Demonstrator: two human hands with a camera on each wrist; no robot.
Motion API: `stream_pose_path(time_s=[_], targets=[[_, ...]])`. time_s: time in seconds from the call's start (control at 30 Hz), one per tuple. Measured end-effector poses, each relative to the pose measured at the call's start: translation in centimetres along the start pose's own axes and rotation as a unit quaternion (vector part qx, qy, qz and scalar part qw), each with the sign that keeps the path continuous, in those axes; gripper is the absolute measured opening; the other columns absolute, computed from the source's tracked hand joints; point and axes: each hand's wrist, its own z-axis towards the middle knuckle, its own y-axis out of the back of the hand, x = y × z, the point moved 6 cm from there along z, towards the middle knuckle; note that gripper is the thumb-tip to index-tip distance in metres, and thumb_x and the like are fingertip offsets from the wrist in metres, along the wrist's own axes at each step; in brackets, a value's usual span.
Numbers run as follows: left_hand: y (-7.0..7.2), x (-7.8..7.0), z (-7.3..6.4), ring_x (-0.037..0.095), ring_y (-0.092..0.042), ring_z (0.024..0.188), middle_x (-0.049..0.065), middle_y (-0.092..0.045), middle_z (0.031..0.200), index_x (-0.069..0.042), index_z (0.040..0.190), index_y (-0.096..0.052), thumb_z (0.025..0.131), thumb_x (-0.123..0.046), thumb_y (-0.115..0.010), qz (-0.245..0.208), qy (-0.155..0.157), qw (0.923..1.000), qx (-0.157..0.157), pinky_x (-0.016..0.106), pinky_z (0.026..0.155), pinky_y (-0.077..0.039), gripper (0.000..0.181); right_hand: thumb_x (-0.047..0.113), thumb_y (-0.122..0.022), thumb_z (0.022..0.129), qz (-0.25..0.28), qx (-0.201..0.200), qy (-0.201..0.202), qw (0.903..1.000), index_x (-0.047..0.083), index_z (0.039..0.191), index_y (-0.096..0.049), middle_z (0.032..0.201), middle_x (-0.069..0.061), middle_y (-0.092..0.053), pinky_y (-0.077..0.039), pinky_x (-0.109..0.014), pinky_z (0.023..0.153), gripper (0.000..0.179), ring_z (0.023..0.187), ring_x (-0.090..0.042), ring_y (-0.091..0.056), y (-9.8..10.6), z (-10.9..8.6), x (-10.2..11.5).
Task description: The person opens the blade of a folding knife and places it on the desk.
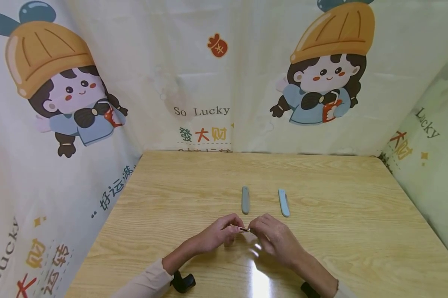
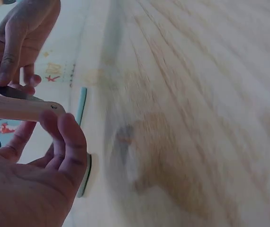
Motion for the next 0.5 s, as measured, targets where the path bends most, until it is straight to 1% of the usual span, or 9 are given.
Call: stream_pose_path(time_s=[0.1, 0.13, 0.2, 0.27, 0.3, 0.37, 0.4, 0.47, 0.5], targets=[[-0.2, 0.0, 0.2, 0.02, -0.053, 0.069, 0.022, -0.055, 0.086, 0.006, 0.114, -0.053, 0.102, -0.028, -0.041, -0.044, -0.004, 0.9989, 0.015, 0.029, 0.061, -0.048, 0.038, 0.013, -0.06, 0.104, 0.036, -0.006, -0.036, 0.9987, 0.015, 0.105, -0.068, 0.101, 0.006, -0.068, -0.052, -0.022, 0.079, 0.009, 0.093, -0.01, -0.062, 0.3, 0.0, -0.3], [-0.2, 0.1, 0.2, 0.021, -0.054, 0.069, 0.025, -0.056, 0.087, 0.007, 0.115, -0.052, 0.103, -0.029, -0.04, -0.05, -0.001, 0.9986, 0.017, 0.03, 0.061, -0.049, 0.039, 0.01, -0.063, 0.102, 0.049, -0.006, -0.051, 0.9974, 0.015, 0.106, -0.068, 0.101, 0.006, -0.068, -0.052, -0.022, 0.078, 0.008, 0.093, -0.01, -0.062, 0.3, 0.0, -0.4], [-0.1, 0.3, 0.2, 0.024, -0.059, 0.072, 0.028, -0.059, 0.094, 0.007, 0.118, -0.052, 0.105, -0.031, -0.038, -0.06, 0.013, 0.9979, 0.023, 0.033, 0.063, -0.053, 0.043, 0.002, -0.066, 0.098, 0.079, -0.008, -0.075, 0.9941, 0.015, 0.106, -0.068, 0.102, 0.007, -0.068, -0.054, -0.025, 0.076, 0.015, 0.092, -0.01, -0.062, 0.3, 0.0, -0.5], [0.1, 0.5, 0.2, 0.028, -0.064, 0.086, 0.026, -0.061, 0.104, 0.006, 0.121, -0.053, 0.108, -0.035, -0.037, -0.058, 0.028, 0.9976, 0.026, 0.037, 0.07, -0.056, 0.046, -0.002, -0.067, 0.096, 0.108, -0.007, -0.103, 0.9887, 0.015, 0.107, -0.068, 0.102, 0.007, -0.068, -0.054, -0.027, 0.073, 0.02, 0.091, -0.012, -0.063, 0.4, 0.1, -0.7], [0.1, 0.6, 0.2, 0.028, -0.064, 0.096, 0.024, -0.062, 0.113, 0.004, 0.124, -0.054, 0.109, -0.038, -0.036, -0.052, 0.033, 0.9977, 0.027, 0.038, 0.077, -0.057, 0.049, -0.002, -0.067, 0.096, 0.123, -0.008, -0.119, 0.9852, 0.015, 0.107, -0.068, 0.102, 0.007, -0.068, -0.055, -0.029, 0.072, 0.02, 0.09, -0.015, -0.064, 0.4, 0.1, -0.8], [0.3, 0.7, 0.2, 0.028, -0.059, 0.116, 0.017, -0.059, 0.128, 0.001, 0.132, -0.053, 0.11, -0.043, -0.035, -0.037, 0.036, 0.9983, 0.027, 0.041, 0.088, -0.055, 0.053, 0.0, -0.065, 0.098, 0.148, -0.005, -0.15, 0.9776, 0.015, 0.108, -0.068, 0.102, 0.007, -0.069, -0.055, -0.031, 0.072, 0.019, 0.088, -0.019, -0.065, 0.4, 0.1, -1.2], [0.4, 0.6, 0.2, 0.027, -0.056, 0.122, 0.014, -0.057, 0.131, 0.0, 0.135, -0.052, 0.11, -0.044, -0.036, -0.03, 0.034, 0.9987, 0.025, 0.043, 0.092, -0.053, 0.054, 0.001, -0.064, 0.099, 0.157, -0.004, -0.164, 0.9738, 0.016, 0.109, -0.068, 0.101, 0.007, -0.07, -0.055, -0.032, 0.072, 0.018, 0.088, -0.02, -0.065, 0.4, 0.1, -1.4], [0.5, 0.3, 0.1, 0.025, -0.052, 0.126, 0.013, -0.054, 0.137, -0.002, 0.141, -0.05, 0.11, -0.043, -0.041, -0.021, 0.021, 0.9994, 0.016, 0.045, 0.097, -0.051, 0.052, 0.005, -0.062, 0.101, 0.173, 0.002, -0.195, 0.9654, 0.015, 0.11, -0.069, 0.1, 0.007, -0.07, -0.055, -0.033, 0.074, 0.015, 0.089, -0.021, -0.066, 0.4, 0.0, -1.8], [0.6, 0.1, 0.1, 0.025, -0.053, 0.125, 0.013, -0.054, 0.137, -0.003, 0.143, -0.049, 0.109, -0.04, -0.045, -0.022, 0.012, 0.9996, 0.012, 0.046, 0.097, -0.051, 0.051, 0.007, -0.062, 0.102, 0.183, 0.006, -0.209, 0.9605, 0.014, 0.111, -0.069, 0.1, 0.006, -0.07, -0.055, -0.034, 0.075, 0.013, 0.089, -0.021, -0.066, 0.3, -0.1, -2.0]])
